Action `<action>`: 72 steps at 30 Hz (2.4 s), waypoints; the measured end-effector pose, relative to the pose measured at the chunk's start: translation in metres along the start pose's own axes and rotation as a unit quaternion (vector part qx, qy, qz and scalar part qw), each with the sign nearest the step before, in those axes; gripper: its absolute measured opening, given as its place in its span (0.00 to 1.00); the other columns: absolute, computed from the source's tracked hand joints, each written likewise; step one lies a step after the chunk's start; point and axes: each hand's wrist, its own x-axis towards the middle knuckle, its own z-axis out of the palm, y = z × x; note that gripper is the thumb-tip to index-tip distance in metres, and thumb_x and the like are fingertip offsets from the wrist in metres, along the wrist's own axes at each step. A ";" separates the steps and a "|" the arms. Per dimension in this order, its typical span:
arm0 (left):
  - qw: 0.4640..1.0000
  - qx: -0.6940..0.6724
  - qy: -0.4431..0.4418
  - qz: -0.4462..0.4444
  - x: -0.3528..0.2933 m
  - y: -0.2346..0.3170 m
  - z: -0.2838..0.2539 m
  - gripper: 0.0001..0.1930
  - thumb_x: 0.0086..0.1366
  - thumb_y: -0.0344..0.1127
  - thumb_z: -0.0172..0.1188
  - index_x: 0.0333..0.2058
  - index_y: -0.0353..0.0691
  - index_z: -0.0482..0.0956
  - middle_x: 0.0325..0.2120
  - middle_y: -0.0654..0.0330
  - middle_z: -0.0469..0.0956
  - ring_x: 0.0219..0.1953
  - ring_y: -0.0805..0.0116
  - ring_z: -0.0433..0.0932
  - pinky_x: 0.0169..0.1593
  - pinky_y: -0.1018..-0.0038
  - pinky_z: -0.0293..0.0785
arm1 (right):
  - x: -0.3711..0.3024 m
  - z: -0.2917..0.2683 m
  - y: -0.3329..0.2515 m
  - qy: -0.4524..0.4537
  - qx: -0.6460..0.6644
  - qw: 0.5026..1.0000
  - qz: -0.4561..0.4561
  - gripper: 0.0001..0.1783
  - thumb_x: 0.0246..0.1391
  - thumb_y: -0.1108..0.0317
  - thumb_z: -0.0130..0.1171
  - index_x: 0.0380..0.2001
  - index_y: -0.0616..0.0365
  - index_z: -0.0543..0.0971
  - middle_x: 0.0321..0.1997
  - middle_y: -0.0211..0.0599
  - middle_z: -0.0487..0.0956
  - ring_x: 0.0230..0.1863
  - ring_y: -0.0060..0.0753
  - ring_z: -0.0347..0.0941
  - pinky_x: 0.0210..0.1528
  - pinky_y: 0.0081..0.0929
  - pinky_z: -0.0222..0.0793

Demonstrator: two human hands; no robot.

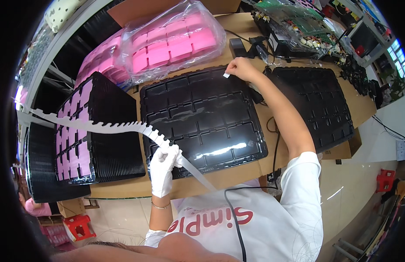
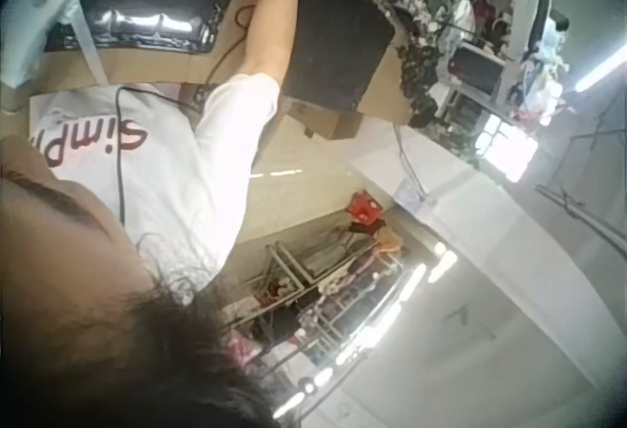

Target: The person places pink plastic inserts into black plastic trays on a workbench. They repeatedly pick up a pink insert, align it with the tray, and press it into place. The person also adjusts their shirt and touches their face area during the task.

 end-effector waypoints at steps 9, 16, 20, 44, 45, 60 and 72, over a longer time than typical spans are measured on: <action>1.000 -0.009 -0.001 -0.014 0.001 -0.002 -0.002 0.16 0.65 0.33 0.63 0.49 0.35 0.74 0.37 0.61 0.80 0.40 0.73 0.80 0.42 0.78 0.76 | 0.005 0.003 -0.018 -0.010 -0.066 0.997 0.044 0.09 0.41 0.67 0.70 0.24 0.61 0.81 0.25 0.42 0.80 0.27 0.37 0.78 0.33 0.31 0.71; 1.000 -0.021 0.009 -0.016 0.000 -0.001 -0.001 0.17 0.65 0.33 0.63 0.50 0.34 0.73 0.37 0.61 0.79 0.39 0.73 0.80 0.41 0.78 0.77 | 0.010 0.005 -0.021 0.001 -0.103 0.991 0.091 0.12 0.38 0.65 0.71 0.22 0.62 0.82 0.24 0.46 0.82 0.28 0.42 0.80 0.35 0.33 0.74; 1.000 -0.024 0.000 -0.018 0.000 -0.001 -0.003 0.19 0.65 0.32 0.64 0.51 0.34 0.72 0.37 0.60 0.79 0.39 0.73 0.80 0.40 0.78 0.77 | 0.010 0.003 -0.025 -0.002 -0.095 0.990 0.103 0.12 0.38 0.64 0.72 0.21 0.62 0.82 0.24 0.47 0.82 0.29 0.42 0.81 0.35 0.34 0.74; 0.996 0.065 0.005 0.054 -0.042 0.001 -0.022 0.08 0.61 0.29 0.66 0.39 0.35 0.80 0.31 0.60 0.82 0.23 0.82 0.74 0.27 0.83 0.70 | -0.257 -0.138 -0.106 0.151 0.268 0.944 0.119 0.06 0.52 0.73 0.62 0.29 0.61 0.75 0.29 0.29 0.77 0.30 0.19 0.72 0.33 0.19 0.70; 0.993 0.100 -0.004 0.059 -0.049 -0.003 -0.027 0.08 0.62 0.28 0.65 0.39 0.34 0.78 0.31 0.59 0.82 0.24 0.80 0.75 0.28 0.83 0.71 | -0.300 -0.145 -0.100 0.204 0.252 0.930 0.171 0.08 0.52 0.75 0.62 0.28 0.59 0.71 0.28 0.30 0.75 0.28 0.19 0.70 0.31 0.18 0.67; 0.774 0.574 -0.118 0.240 -0.112 -0.035 -0.091 0.10 0.63 0.44 0.60 0.39 0.51 0.85 0.32 0.60 0.83 0.32 0.60 0.81 0.34 0.70 0.78 | -0.278 -0.089 -0.193 0.207 -0.082 0.975 0.002 0.12 0.52 0.74 0.62 0.42 0.60 0.79 0.43 0.43 0.80 0.47 0.45 0.76 0.50 0.35 0.72; 0.745 0.661 0.088 -0.015 -0.124 0.037 -0.125 0.20 0.57 0.51 0.66 0.43 0.45 0.83 0.37 0.54 0.83 0.39 0.55 0.82 0.46 0.66 0.77 | 0.095 0.025 -0.130 0.159 -0.137 0.939 -0.272 0.08 0.46 0.71 0.61 0.32 0.59 0.78 0.38 0.42 0.77 0.43 0.49 0.74 0.46 0.41 0.72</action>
